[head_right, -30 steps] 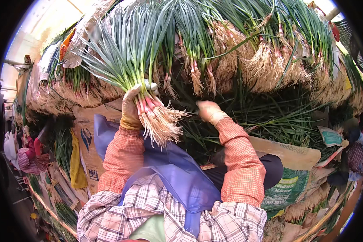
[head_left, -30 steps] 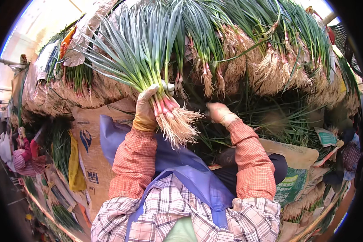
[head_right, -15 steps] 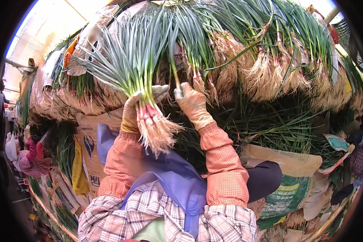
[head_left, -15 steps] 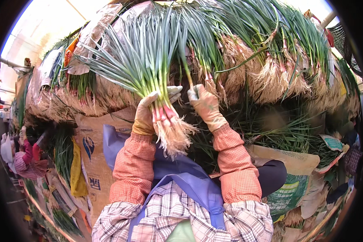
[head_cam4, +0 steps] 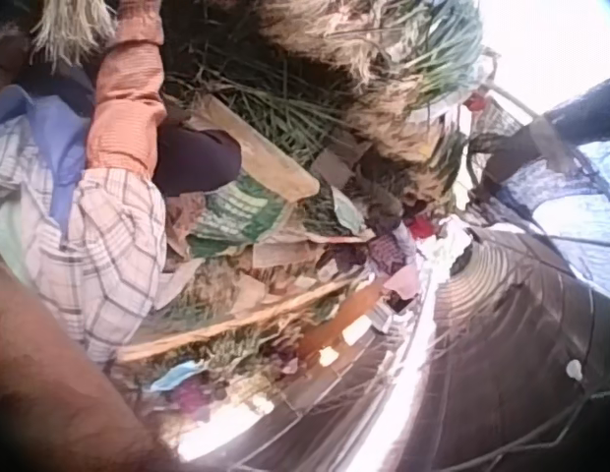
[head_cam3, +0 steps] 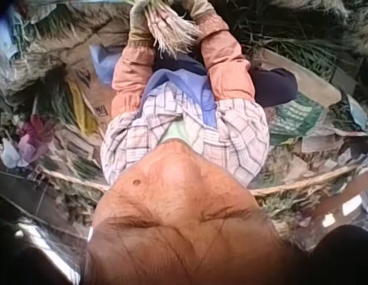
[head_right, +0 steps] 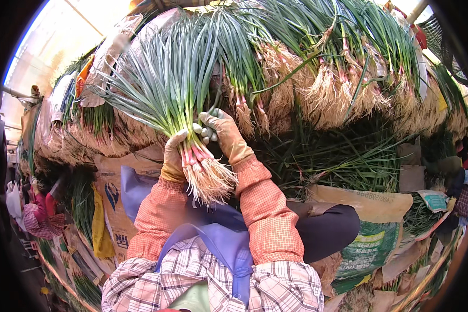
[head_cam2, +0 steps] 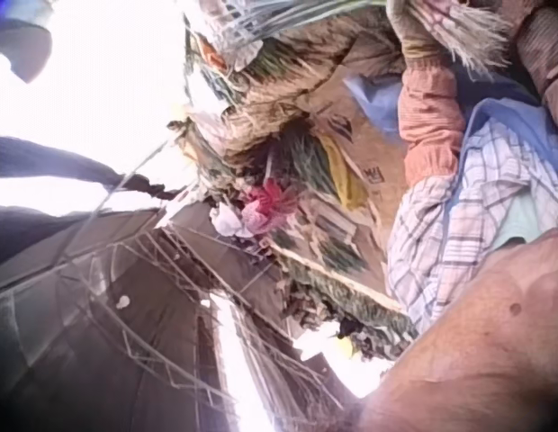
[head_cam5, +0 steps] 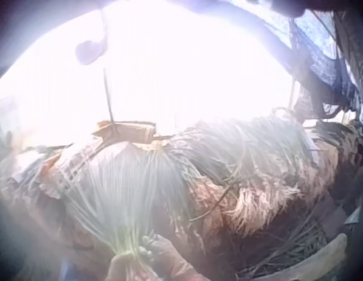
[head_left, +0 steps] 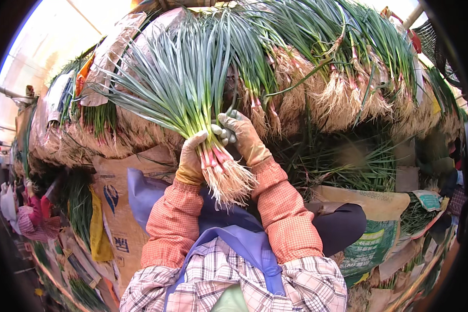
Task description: The person gathers green onions from a large pile, aligns the roots, and ties them into bundles using a rubber band. The person repeats this process, creating multiple bundles and placing them aside.
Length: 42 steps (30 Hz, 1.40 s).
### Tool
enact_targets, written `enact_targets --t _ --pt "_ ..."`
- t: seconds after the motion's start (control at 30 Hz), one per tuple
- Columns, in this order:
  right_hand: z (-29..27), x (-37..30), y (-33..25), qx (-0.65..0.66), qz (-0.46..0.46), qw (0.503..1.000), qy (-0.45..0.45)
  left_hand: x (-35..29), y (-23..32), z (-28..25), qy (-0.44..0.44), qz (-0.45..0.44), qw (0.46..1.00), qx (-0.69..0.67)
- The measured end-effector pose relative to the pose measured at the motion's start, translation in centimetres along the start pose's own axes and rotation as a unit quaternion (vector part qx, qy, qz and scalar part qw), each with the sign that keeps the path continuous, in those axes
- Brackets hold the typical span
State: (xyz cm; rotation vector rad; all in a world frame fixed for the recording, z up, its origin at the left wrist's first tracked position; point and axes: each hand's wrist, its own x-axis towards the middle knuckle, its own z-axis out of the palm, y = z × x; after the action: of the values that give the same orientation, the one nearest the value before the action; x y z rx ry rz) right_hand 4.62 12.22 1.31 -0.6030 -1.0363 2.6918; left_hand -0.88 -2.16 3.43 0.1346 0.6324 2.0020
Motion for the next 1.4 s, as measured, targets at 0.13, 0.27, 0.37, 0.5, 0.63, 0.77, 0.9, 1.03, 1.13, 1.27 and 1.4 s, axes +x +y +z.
enact_targets --t 0.13,0.27,0.37,0.5,0.63,0.77,0.9,1.03,1.13,1.27,1.4 --pt "-2.6 -3.8 -1.1 0.028 -0.223 0.974 0.022 1.2 -0.8 -3.1 0.003 0.004 0.997 0.075" --pt "-4.6 -6.8 -6.8 0.154 -0.405 0.901 0.021 0.8 -0.9 -1.5 0.009 -0.014 0.999 -0.034" --pt "-5.9 -2.6 -7.4 -0.184 -0.221 0.947 0.143 1.2 -1.1 -1.2 -0.044 -0.059 0.995 -0.067" --pt "-7.7 3.4 -5.3 -0.684 -0.074 0.692 0.217 0.0 0.6 1.4 -0.047 0.009 0.999 0.002" --pt "-5.0 -1.4 -10.5 -0.109 -0.150 0.982 -0.033 -1.3 3.5 1.4 -0.071 0.055 0.996 -0.015" --pt "-6.9 -1.1 -9.5 -0.168 -0.135 0.970 -0.109 0.2 3.0 1.3 -0.086 0.045 0.995 -0.032" --pt "-4.7 -2.9 -8.0 -0.153 -0.041 0.985 -0.070 -0.4 2.4 0.6 -0.043 0.075 0.996 -0.021" --pt "-5.0 -3.0 -5.7 -0.189 -0.050 0.979 -0.053 -0.1 2.0 1.1 -0.052 0.075 0.995 0.031" --pt "-4.9 -2.4 -1.4 -0.269 -0.149 0.951 0.019 0.3 1.6 1.6 -0.026 0.030 0.998 0.049" --pt "-1.9 -4.0 0.9 -0.559 -0.221 0.798 0.043 1.1 1.8 0.1 -0.034 -0.016 0.994 0.102" --pt "-1.8 -3.0 1.6 -0.190 -0.090 0.977 -0.042 1.8 1.7 -1.1 -0.031 -0.019 0.997 0.072"
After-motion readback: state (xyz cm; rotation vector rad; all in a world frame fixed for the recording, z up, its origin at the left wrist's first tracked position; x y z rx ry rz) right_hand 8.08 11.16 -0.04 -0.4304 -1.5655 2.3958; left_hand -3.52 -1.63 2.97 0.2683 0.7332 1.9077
